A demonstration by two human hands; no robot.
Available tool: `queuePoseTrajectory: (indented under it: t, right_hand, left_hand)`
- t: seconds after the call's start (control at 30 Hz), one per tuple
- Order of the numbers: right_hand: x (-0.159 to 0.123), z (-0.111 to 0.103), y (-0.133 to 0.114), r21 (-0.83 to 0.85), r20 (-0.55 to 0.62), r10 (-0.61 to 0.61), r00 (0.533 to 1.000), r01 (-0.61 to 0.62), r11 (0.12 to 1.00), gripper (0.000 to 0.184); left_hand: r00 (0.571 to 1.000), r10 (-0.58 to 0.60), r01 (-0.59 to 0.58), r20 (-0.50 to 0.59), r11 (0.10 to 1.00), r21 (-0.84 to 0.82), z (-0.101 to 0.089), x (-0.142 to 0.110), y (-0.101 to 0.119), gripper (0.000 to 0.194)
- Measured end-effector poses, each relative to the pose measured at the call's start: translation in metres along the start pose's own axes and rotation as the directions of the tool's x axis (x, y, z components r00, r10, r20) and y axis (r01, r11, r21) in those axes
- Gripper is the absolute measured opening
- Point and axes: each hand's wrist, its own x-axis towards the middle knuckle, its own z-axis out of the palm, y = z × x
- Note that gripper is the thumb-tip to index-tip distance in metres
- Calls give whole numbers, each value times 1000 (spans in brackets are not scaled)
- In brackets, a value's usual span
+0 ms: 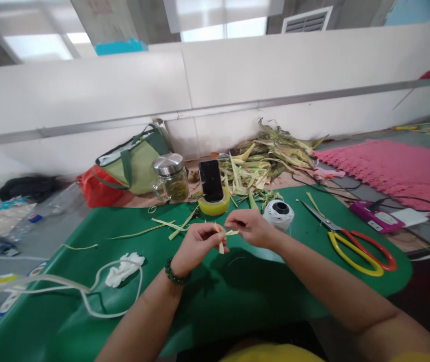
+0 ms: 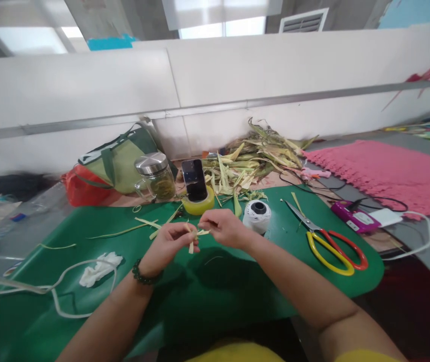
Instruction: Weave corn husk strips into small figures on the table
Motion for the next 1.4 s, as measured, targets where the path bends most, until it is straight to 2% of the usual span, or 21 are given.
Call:
queuePoseTrajectory:
  t: [0.07,0.17,0.2,0.27,0.33,0.4,0.47,0.53,0.57,0.63,0.7,0.77,0.83,0.87,0.93,1.0,1.07,1.13,1.23,1.33,1.4]
  right_hand:
    - [-8,12,-4,30,-48,45,998,-44,999,23]
    - [-20,21,-17,-206,-88,-85,992,65,976,25]
    - [-20,19,-19,-286,-78,-145,986,117,951,26]
    - [-16,8,-18,-329,-58,-221,974,190,925,25]
    - [-9,-1,-12,-213,-95,-175,980,152,965,22]
    - [-6,0,-7,-38,-109,-84,990,80,996,21]
    - [-9,10,-9,-13,-123,-33,992,31,999,23]
    - [-16,19,-14,-131,-111,-77,991,62,989,26]
    - [-18,20,-15,-190,-92,-106,990,87,978,26]
    - [-17,14,-16,-200,-48,-110,993,99,975,26]
    - [-10,3,-11,-32,-27,-30,999,29,999,23]
    - [-3,-3,-7,185,-31,63,998,-56,981,22]
    - [1,0,-8,286,-96,124,988,-92,954,22]
    - [0,4,-10,287,-136,135,981,-92,953,22]
    - [-3,14,-17,237,-188,131,973,-84,968,22]
    - [-6,21,-22,176,-200,128,971,-93,980,21]
    - [-8,22,-25,135,-199,144,969,-118,984,22]
    - [-8,21,-23,107,-196,164,967,-146,984,26]
    - [-8,19,-17,103,-211,211,954,-193,976,30]
    - [-8,17,-12,96,-258,251,933,-234,968,26]
    - [-10,16,-12,66,-270,263,926,-255,965,23]
  left_hand:
    - [996,14,-16,-91,1000,-17,-1,1,0,20]
    - [954,162,-94,-251,960,263,2,3,-5,16]
    - [945,207,-109,-255,930,350,3,3,-6,14]
    - [968,198,-127,-154,917,377,4,1,-7,14]
    - [996,91,-90,5,975,205,3,0,-7,15]
    - [997,27,-27,66,1000,-6,1,0,-5,18]
    - [997,56,-59,-56,997,-43,0,2,-5,20]
    - [966,155,-127,-206,982,139,0,3,-7,19]
    - [951,204,-144,-232,958,249,1,3,-9,17]
    - [964,217,-154,-151,925,347,2,3,-11,15]
    - [993,116,-113,-7,974,199,3,1,-11,16]
    - [999,33,-30,39,998,-60,3,1,-11,19]
    - [994,21,-46,-110,972,-228,3,3,-10,22]
    - [975,45,-95,-215,969,-227,3,4,-11,22]
    - [911,146,-187,-385,980,-71,5,6,-12,21]
    - [840,297,-233,-454,953,193,7,7,-16,17]
    - [782,446,-259,-435,868,423,7,7,-20,11]
    - [749,555,-308,-361,774,553,8,6,-24,9]
    - [757,595,-356,-272,724,591,8,5,-27,14]
    - [810,530,-348,-252,779,522,9,4,-28,22]
    - [829,505,-351,-240,804,480,10,5,-29,27]
